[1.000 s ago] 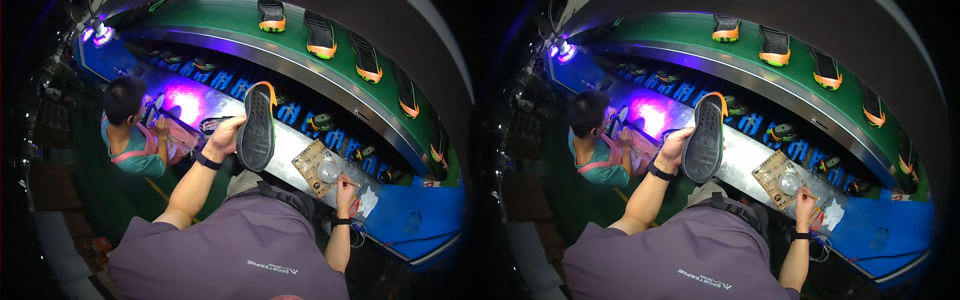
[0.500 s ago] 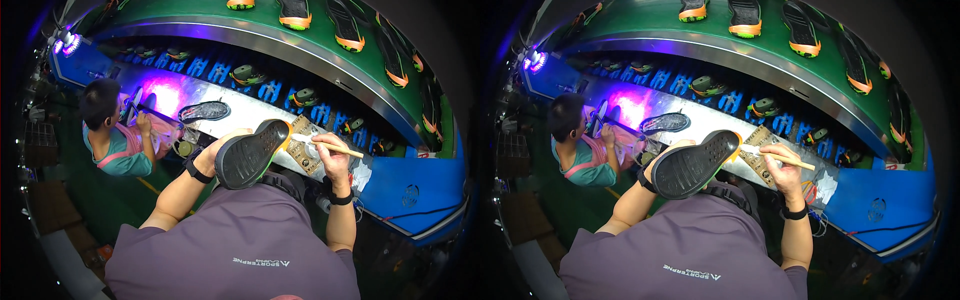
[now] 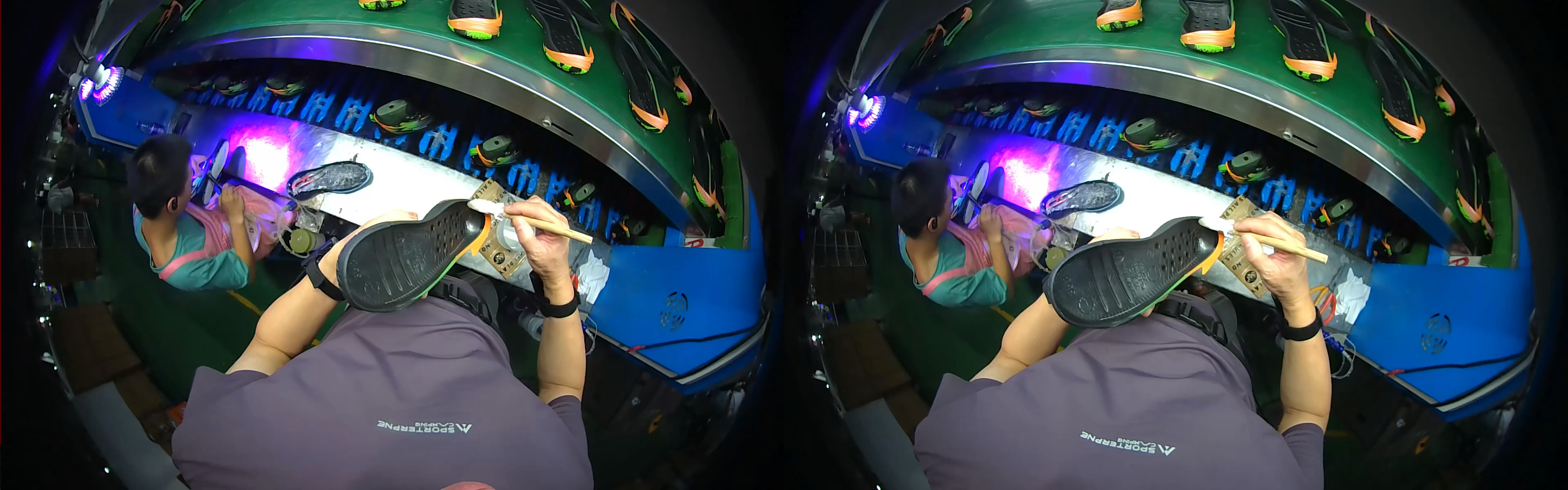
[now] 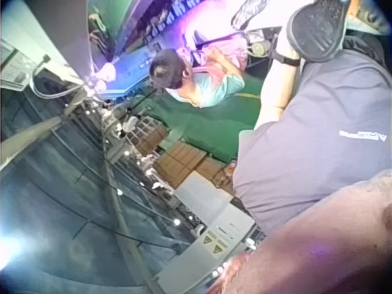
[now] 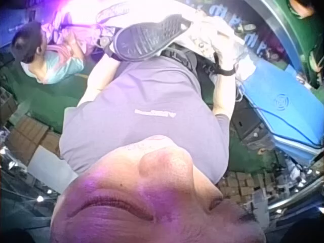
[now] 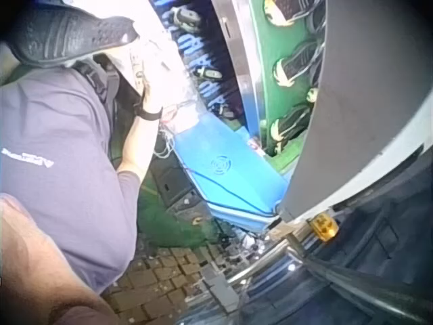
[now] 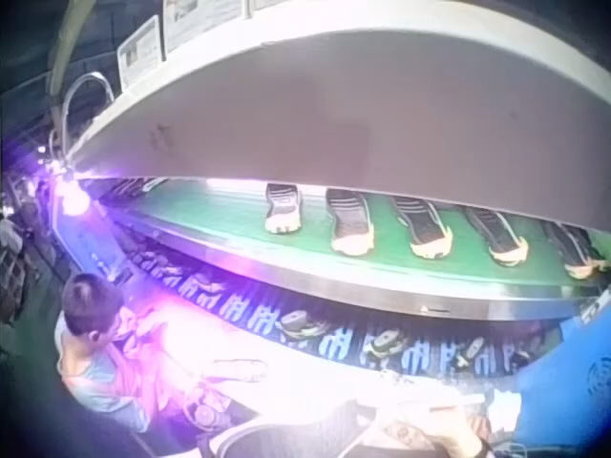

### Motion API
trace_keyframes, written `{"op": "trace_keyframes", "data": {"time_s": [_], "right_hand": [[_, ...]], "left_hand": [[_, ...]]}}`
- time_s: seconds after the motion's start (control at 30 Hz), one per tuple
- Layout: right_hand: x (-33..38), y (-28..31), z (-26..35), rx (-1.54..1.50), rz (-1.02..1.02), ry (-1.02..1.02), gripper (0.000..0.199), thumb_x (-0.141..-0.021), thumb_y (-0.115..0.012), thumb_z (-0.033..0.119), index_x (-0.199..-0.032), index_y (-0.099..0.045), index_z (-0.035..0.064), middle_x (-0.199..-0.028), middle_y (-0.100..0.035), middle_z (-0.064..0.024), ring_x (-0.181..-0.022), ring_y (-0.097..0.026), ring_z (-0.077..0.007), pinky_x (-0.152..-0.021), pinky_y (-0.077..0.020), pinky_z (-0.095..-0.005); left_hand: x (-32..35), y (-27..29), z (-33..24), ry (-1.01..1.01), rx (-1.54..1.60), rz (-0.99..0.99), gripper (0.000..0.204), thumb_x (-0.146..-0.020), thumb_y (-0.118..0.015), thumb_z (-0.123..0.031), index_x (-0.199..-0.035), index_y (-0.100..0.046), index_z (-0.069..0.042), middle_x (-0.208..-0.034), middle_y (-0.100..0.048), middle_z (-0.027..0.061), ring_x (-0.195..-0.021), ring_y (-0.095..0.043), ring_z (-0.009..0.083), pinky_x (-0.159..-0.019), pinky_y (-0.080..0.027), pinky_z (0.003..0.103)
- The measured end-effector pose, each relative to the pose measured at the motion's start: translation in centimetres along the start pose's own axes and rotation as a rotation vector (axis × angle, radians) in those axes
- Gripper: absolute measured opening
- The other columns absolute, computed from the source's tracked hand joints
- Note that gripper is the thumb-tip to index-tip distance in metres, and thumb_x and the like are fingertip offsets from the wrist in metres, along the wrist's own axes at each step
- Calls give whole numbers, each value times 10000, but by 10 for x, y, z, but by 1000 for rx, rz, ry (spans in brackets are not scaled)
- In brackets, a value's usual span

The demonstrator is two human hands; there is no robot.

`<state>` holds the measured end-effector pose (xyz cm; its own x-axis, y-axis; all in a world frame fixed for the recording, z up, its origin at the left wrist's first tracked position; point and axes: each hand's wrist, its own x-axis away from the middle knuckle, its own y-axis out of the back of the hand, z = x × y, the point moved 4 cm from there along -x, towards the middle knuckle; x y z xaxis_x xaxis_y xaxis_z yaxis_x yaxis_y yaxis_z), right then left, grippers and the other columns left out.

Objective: Applying glue or primer to the edges and surface of shoe soles using a brush on a manufacturing line.

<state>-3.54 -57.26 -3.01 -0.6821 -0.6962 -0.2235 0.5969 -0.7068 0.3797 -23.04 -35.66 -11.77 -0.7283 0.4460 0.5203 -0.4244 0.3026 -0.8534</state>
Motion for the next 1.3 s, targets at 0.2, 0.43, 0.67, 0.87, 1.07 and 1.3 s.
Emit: {"op": "trace_keyframes", "data": {"time_s": [0.2, 0.43, 0.67, 0.87, 1.07, 1.3], "right_hand": [[16, -2, 1, -41, -96, -99, 136, -851, -674, 22, -972, -735, 3, -894, -729, -121, -778, -655, -212, -731, -517, -332], [33, -11, 3, -68, -254, -131, 126, -867, -662, 13, -975, -725, 0, -821, -672, -85, -706, -595, -148, -664, -468, -281], [39, -13, 9, -266, -285, -148, 143, -918, -635, 15, -1035, -711, -18, -874, -660, -59, -712, -579, -110, -652, -455, -243], [16, -9, 13, -156, -301, -163, 165, -902, -660, 23, -1050, -725, -12, -913, -687, -81, -798, -629, -135, -728, -491, -263], [14, -18, 36, -36, -129, -47, 144, -838, -670, 0, -965, -737, -4, -847, -707, -113, -725, -621, -193, -669, -484, -312], [17, -28, 50, -52, -66, 62, 157, -775, -675, -31, -917, -732, 2, -806, -708, -111, -673, -622, -218, -638, -489, -321]], "left_hand": [[7, -48, -17, -116, -64, 89, 380, -1055, -503, -209, -1349, -579, 19, -1242, -681, 122, -1070, -677, 162, -914, -559, 285], [-1, -77, -24, -393, -555, 209, 657, -1030, -497, -259, -1571, -284, 46, -1493, -488, 144, -1281, -532, 152, -1073, -441, 296], [-2, -91, -28, -463, -617, 138, 758, -992, -530, -236, -1620, -176, -2, -1454, -519, 133, -1230, -558, 140, -1048, -445, 292], [-10, -93, -30, -560, -899, 181, 868, -920, -580, -252, -1648, -141, -75, -1309, -596, 106, -1069, -603, 139, -975, -462, 306], [-2, -95, -40, -640, -917, 131, 887, -915, -588, -286, -1645, -138, -60, -1425, -514, 116, -1063, -603, 146, -975, -471, 314], [4, -89, -52, -662, -933, 71, 885, -923, -604, -322, -1636, -163, -41, -1465, -477, 123, -1158, -588, 174, -1025, -457, 331]]}}
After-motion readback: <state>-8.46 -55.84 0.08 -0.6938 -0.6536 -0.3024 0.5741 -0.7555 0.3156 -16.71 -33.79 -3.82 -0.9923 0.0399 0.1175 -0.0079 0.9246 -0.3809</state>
